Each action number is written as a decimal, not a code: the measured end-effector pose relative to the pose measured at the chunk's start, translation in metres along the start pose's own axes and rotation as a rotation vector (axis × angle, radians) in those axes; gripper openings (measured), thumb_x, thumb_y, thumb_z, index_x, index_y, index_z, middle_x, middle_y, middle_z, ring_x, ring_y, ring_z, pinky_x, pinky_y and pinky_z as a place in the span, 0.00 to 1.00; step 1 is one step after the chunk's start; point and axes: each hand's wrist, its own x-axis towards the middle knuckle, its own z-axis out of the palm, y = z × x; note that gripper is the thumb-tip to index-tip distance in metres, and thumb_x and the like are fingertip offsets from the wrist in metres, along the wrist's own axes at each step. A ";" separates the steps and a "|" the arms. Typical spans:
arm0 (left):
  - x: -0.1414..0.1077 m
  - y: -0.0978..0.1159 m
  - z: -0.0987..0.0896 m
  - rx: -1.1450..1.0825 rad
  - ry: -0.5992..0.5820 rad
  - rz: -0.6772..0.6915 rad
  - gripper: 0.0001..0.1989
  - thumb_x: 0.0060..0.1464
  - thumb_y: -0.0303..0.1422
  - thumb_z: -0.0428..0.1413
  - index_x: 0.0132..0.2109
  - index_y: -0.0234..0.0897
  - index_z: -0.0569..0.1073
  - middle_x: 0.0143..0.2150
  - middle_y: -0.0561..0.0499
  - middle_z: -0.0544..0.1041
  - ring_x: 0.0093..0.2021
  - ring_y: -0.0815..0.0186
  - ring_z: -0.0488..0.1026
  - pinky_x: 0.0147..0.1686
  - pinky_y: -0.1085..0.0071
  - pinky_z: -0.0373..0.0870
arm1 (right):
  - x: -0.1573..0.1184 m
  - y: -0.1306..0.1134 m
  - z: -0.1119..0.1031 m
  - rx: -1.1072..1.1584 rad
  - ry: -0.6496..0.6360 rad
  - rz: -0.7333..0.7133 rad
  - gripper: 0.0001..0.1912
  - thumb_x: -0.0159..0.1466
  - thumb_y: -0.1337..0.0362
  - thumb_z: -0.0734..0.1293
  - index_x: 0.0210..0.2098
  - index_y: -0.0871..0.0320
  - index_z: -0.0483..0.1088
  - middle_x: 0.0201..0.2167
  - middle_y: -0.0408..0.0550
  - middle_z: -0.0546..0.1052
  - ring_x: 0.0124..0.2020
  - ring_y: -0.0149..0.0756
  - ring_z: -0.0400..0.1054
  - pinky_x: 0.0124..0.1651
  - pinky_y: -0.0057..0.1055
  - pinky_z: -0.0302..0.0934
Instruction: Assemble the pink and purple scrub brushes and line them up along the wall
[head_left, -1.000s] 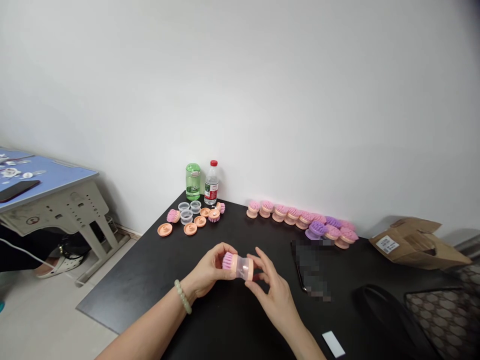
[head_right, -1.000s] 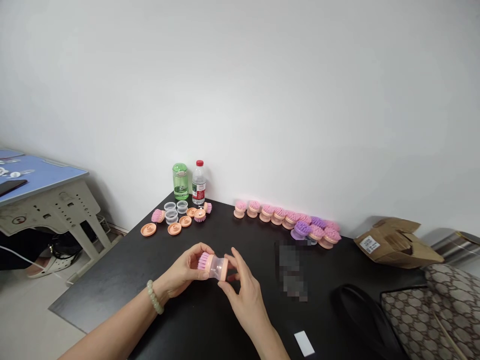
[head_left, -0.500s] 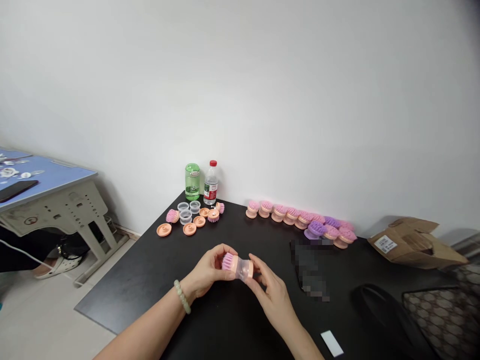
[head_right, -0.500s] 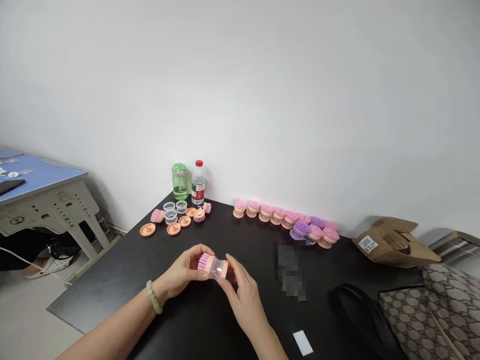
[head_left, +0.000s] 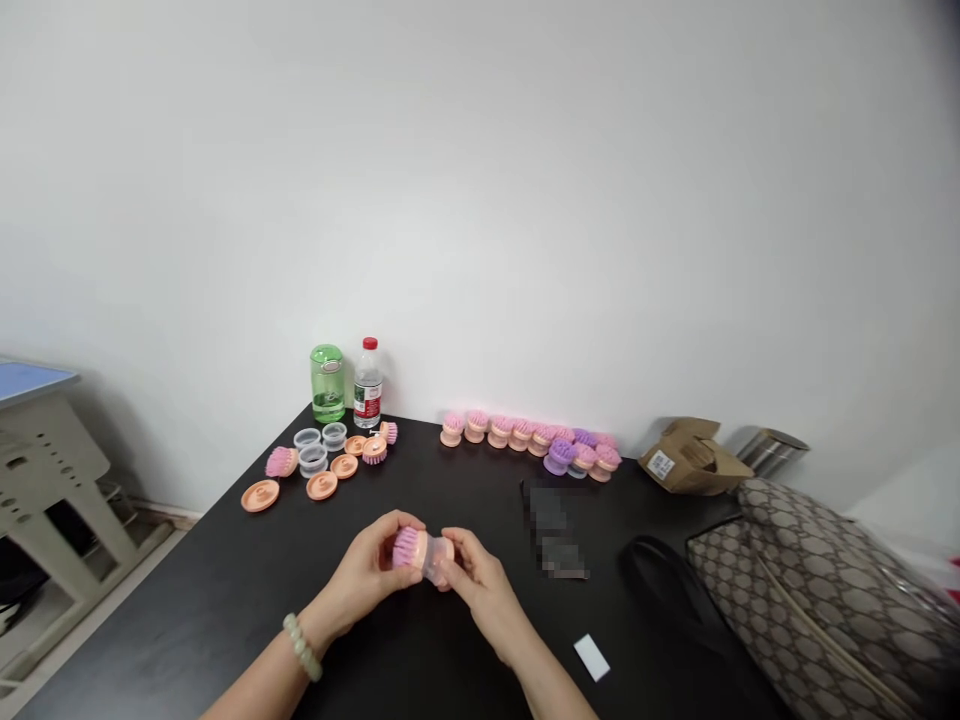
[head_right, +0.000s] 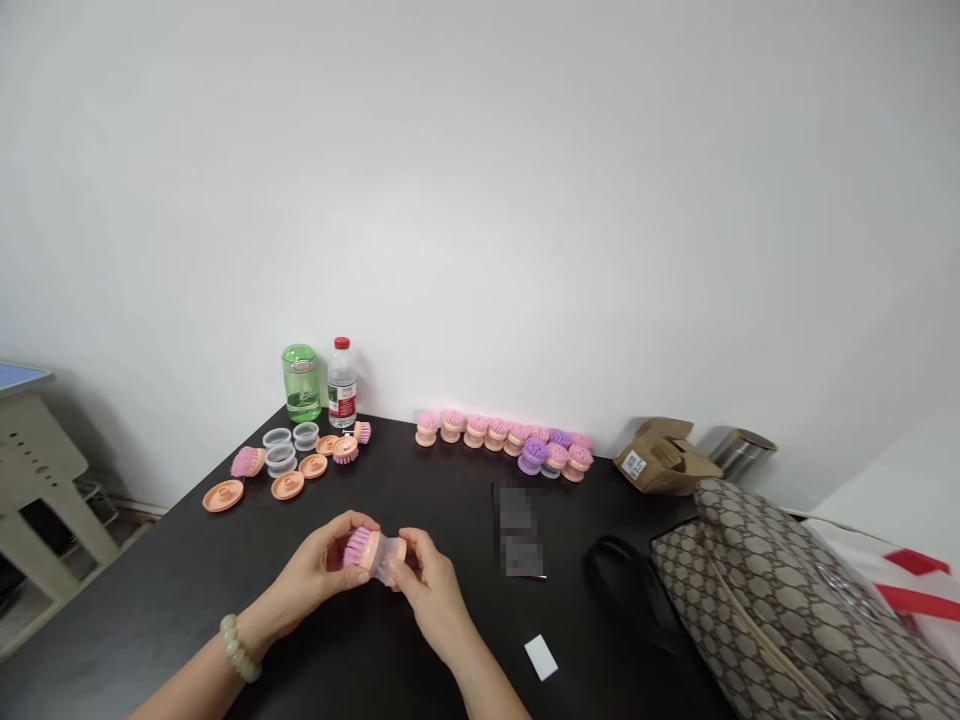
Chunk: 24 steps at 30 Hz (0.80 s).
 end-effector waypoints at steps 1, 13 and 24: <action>0.000 -0.001 0.000 -0.007 0.010 -0.003 0.24 0.46 0.39 0.68 0.48 0.37 0.71 0.40 0.50 0.73 0.39 0.63 0.69 0.39 0.70 0.68 | -0.001 -0.002 0.000 -0.039 0.031 -0.024 0.20 0.65 0.54 0.65 0.53 0.57 0.69 0.41 0.51 0.79 0.39 0.43 0.76 0.43 0.40 0.72; 0.001 -0.007 0.008 0.200 0.144 0.077 0.27 0.39 0.35 0.70 0.48 0.40 0.70 0.44 0.48 0.75 0.44 0.56 0.74 0.43 0.64 0.73 | -0.004 -0.015 0.011 -0.650 0.110 -0.420 0.30 0.56 0.78 0.70 0.57 0.57 0.69 0.49 0.52 0.77 0.50 0.46 0.68 0.52 0.42 0.68; 0.000 -0.011 0.004 0.207 0.155 -0.001 0.23 0.48 0.29 0.59 0.52 0.42 0.66 0.55 0.44 0.67 0.46 0.60 0.71 0.39 0.64 0.75 | 0.086 -0.014 -0.108 -0.931 0.444 0.045 0.11 0.63 0.65 0.69 0.45 0.60 0.73 0.43 0.52 0.79 0.46 0.46 0.74 0.48 0.37 0.67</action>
